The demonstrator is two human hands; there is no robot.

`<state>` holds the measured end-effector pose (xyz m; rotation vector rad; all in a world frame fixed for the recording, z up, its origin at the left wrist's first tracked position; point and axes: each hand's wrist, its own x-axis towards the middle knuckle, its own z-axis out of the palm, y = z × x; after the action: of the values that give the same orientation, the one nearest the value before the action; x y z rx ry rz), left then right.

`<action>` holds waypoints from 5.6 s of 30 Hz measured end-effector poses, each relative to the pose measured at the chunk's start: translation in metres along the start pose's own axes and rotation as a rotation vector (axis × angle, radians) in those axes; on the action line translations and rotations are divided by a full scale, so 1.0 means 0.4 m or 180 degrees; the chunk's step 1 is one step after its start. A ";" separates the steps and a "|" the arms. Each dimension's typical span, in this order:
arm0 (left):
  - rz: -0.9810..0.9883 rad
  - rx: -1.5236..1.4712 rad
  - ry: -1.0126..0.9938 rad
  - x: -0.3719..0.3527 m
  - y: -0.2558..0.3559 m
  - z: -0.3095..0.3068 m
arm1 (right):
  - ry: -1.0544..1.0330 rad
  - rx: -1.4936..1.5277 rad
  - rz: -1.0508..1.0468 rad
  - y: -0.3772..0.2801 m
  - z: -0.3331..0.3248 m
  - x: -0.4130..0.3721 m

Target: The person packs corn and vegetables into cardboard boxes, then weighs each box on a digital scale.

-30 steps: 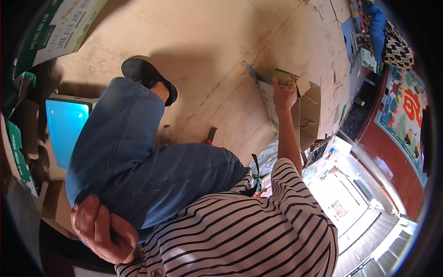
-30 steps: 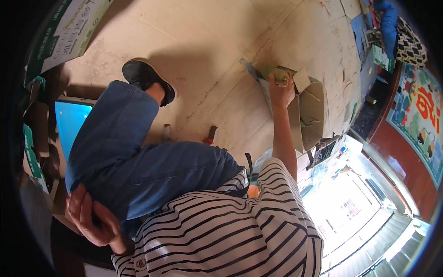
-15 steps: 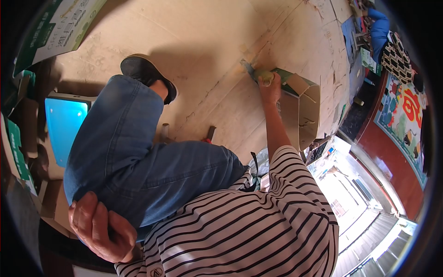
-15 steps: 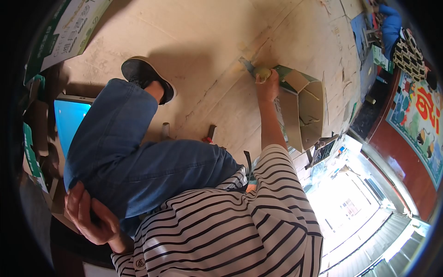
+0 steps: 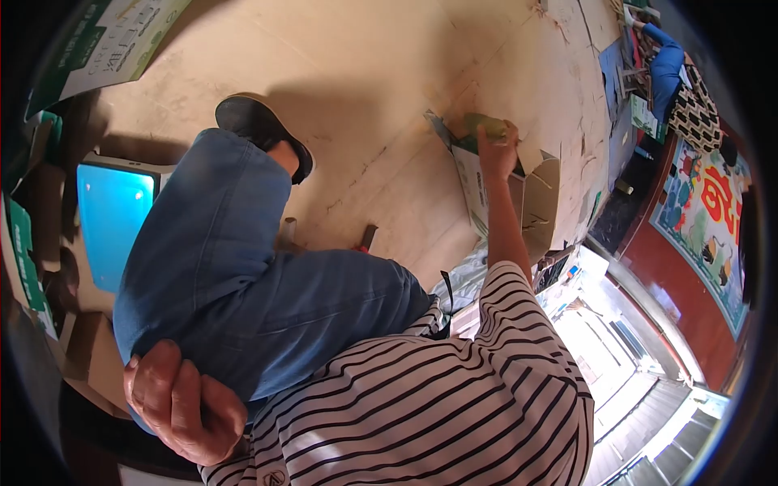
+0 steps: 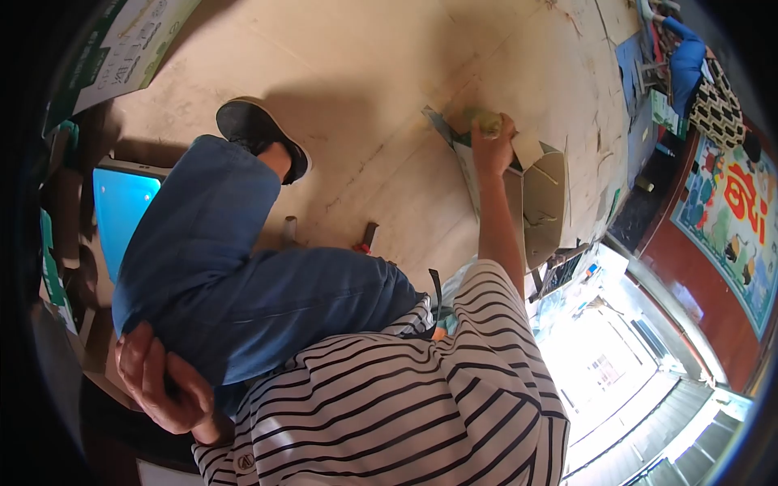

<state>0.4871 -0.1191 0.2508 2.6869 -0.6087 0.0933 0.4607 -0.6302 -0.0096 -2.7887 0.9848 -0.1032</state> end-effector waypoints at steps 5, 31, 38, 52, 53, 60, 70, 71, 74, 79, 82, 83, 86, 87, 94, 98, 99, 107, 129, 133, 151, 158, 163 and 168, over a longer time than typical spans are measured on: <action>0.0091 -0.0142 0.0140 -0.003 -0.006 0.001 | -0.0333 -0.0208 -0.0260 0.062 0.073 -0.098; 0.0180 0.0003 0.0198 -0.008 -0.016 0.010 | 0.0135 0.0111 -0.0120 -0.031 -0.001 0.000; 0.0166 -0.0057 0.0207 -0.011 -0.018 0.009 | -0.0941 -0.0178 0.0181 0.053 0.025 -0.044; 0.0055 0.0121 -0.0004 -0.002 -0.002 -0.001 | -0.0997 -0.0323 -0.0882 0.220 0.191 0.103; 0.0022 0.0144 -0.0022 -0.001 0.001 -0.002 | -0.2032 -0.0573 -0.0365 0.177 0.156 0.042; 0.0156 0.0099 0.0130 0.022 0.023 0.012 | -0.1974 -0.1006 -0.0313 0.317 0.136 -0.128; 0.0103 0.0262 -0.0149 0.018 0.015 -0.006 | -0.1337 -0.0558 -0.0344 0.385 0.184 0.056; 0.0097 0.0257 -0.0122 0.021 0.015 -0.004 | -0.1569 -0.0674 -0.0234 0.385 0.191 0.049; 0.0064 0.0304 -0.0101 0.025 0.021 -0.001 | -0.2026 -0.0794 0.0188 0.274 0.170 -0.033; 0.0247 0.0190 -0.0132 0.030 0.009 -0.005 | -0.2498 -0.0999 0.0066 0.242 0.201 -0.219; 0.0309 0.0154 -0.0157 0.030 0.003 -0.008 | -0.2907 -0.1598 -0.0241 0.281 0.215 -0.184; 0.0318 0.0150 -0.0170 0.031 0.003 -0.008 | -0.2798 -0.1607 -0.0189 0.309 0.221 -0.176; 0.0289 0.0136 0.0005 0.039 0.015 0.007 | -0.2143 -0.1015 0.0273 0.275 0.155 -0.112; 0.0264 0.0144 -0.0012 0.039 0.017 0.006 | -0.2167 -0.1065 0.0233 0.266 0.148 -0.100; 0.0234 0.0186 -0.0055 0.039 0.020 0.005 | -0.2374 -0.1096 0.0098 0.218 0.163 -0.061; 0.0238 0.0158 0.0003 0.037 0.020 0.007 | -0.2390 -0.1201 0.0167 0.185 0.160 -0.039; 0.0249 0.0148 0.0007 0.037 0.020 0.007 | -0.2442 -0.1355 -0.0013 0.194 0.166 -0.037; 0.0247 0.0192 -0.0085 0.031 0.018 -0.002 | -0.1445 0.0807 0.1510 0.314 0.215 0.215; 0.0264 0.0261 -0.0350 0.033 0.015 -0.009 | -0.2626 -0.0535 0.0012 0.156 0.343 0.253; 0.0264 0.0284 -0.0290 0.022 0.016 -0.016 | -0.1688 -0.1268 0.0080 -0.011 0.271 0.223; 0.0308 0.0029 -0.0146 -0.037 -0.030 -0.027 | -0.1912 -0.0842 -0.0418 0.095 0.065 0.149; 0.0481 -0.0089 -0.0079 -0.059 -0.058 -0.029 | -0.0832 -0.0977 -0.0337 0.055 0.088 0.110; 0.0635 -0.0213 -0.0040 -0.043 -0.060 -0.020 | -0.1464 -0.1134 -0.0351 0.075 0.112 0.047; 0.1096 -0.0893 -0.0051 0.055 -0.077 0.025 | -0.1615 -0.1159 0.0037 0.085 0.064 0.042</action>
<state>0.5200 -0.1062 0.2341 2.2948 -1.0051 0.0720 0.4562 -0.6629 -0.0411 -2.8756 0.9548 0.8190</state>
